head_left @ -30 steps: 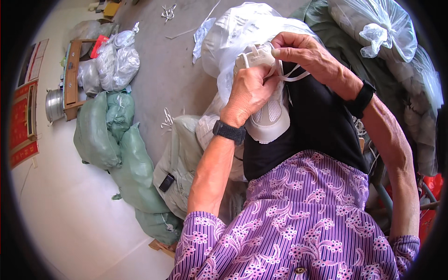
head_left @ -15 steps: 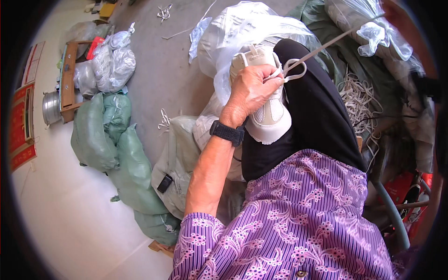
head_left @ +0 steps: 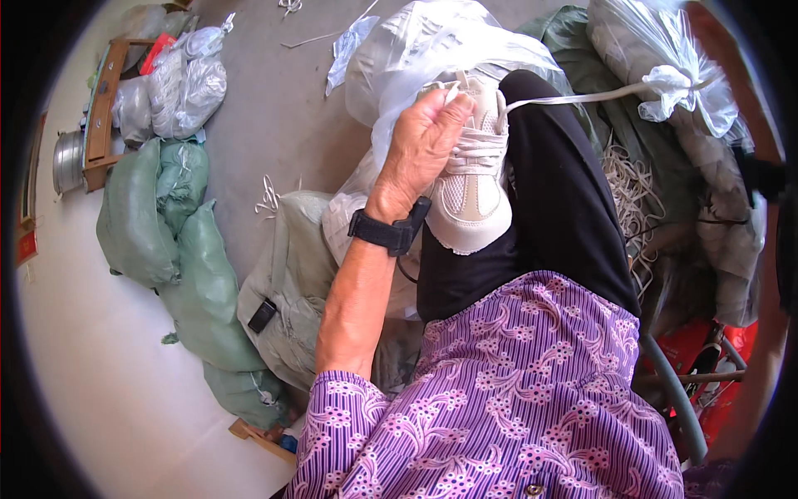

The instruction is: Insert and thread laces into a white sneaker upper.

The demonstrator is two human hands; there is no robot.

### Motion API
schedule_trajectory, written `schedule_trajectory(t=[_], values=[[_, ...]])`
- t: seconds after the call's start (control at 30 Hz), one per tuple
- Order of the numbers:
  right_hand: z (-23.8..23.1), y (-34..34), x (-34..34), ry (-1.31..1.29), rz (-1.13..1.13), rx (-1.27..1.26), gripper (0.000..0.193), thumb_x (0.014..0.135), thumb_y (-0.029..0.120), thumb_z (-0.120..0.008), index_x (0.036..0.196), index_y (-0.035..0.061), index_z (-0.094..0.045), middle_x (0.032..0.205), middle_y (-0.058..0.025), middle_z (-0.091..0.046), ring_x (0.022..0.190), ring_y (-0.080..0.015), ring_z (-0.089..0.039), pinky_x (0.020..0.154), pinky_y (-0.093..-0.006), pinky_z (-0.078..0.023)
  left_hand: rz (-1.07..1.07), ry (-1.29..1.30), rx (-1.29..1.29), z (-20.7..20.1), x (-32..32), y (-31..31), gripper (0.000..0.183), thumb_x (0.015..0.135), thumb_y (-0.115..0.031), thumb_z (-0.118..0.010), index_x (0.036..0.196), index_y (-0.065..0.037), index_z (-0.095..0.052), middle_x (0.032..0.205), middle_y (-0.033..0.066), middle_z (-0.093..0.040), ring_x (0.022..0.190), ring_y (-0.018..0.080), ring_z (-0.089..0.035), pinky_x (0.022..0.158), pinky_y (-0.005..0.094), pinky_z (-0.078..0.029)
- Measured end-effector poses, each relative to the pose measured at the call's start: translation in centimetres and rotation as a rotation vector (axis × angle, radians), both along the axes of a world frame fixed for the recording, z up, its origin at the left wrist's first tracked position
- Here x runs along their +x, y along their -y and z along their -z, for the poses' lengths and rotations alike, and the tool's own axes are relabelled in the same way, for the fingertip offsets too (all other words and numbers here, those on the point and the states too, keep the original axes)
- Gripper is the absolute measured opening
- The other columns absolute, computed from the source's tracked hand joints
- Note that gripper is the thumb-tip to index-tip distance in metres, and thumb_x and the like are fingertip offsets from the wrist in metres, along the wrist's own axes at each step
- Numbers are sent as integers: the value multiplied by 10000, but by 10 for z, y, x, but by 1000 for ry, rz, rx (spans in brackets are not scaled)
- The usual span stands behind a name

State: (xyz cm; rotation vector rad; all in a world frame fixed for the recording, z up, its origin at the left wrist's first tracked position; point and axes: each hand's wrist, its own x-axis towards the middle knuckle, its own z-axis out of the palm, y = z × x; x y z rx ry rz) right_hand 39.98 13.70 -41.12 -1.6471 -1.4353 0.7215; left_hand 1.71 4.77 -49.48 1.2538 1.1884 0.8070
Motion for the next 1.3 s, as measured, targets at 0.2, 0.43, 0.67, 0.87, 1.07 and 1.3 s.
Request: schedule_trajectory(t=[0.2, 0.43, 0.67, 0.87, 1.07, 1.3], values=[[94, 34, -170, 210, -725, 139, 150, 815, 86, -642, 948, 18, -630, 804, -88, -639, 764, -174, -633, 702, -291, -500, -151, -202, 141, 2, -28, 1, 292, 946, -317, -546, 975, -51, -663, 672, -76, -497, 597, 8, -414, 547, 171, -348], [68, 51, -206, 634, -886, 337, 56, 737, 69, -594, 711, 41, -552, 666, -123, -525, 685, -314, -582, 620, -407, -451, -46, -403, 430, 2, -19, -10, 280, 919, -259, -565, 1086, -48, -640, 828, 135, -665, 742, 170, -629, 705, 285, -489], [56, 50, -229, 632, -1029, 255, 59, 750, 42, -579, 711, 22, -538, 706, -135, -546, 732, -337, -591, 659, -418, -453, -168, -361, 389, 18, -25, -8, 268, 900, -263, -582, 1044, -52, -661, 904, 153, -672, 785, 285, -649, 704, 317, -500], [50, 54, -224, 475, -929, -37, 93, 787, 93, -608, 836, 13, -605, 749, -137, -584, 710, -329, -590, 634, -388, -457, -290, -360, 624, 20, -24, -6, 169, 838, -196, -638, 903, -42, -668, 796, 121, -643, 682, 261, -617, 639, 342, -480], [58, 63, -219, 584, -850, 202, 57, 808, 90, -606, 801, 39, -580, 729, -108, -549, 717, -297, -563, 654, -386, -424, -231, -408, 601, 9, -23, 6, 105, 758, -125, -713, 825, -68, -655, 669, 73, -563, 581, 214, -550, 553, 326, -444], [61, 61, -226, 630, -823, 237, 73, 794, 113, -623, 802, 60, -574, 756, -95, -565, 745, -295, -569, 682, -397, -417, -260, -450, 650, 3, -28, 15, 108, 737, -88, -726, 813, -64, -651, 634, 65, -531, 561, 213, -528, 533, 320, -435]])
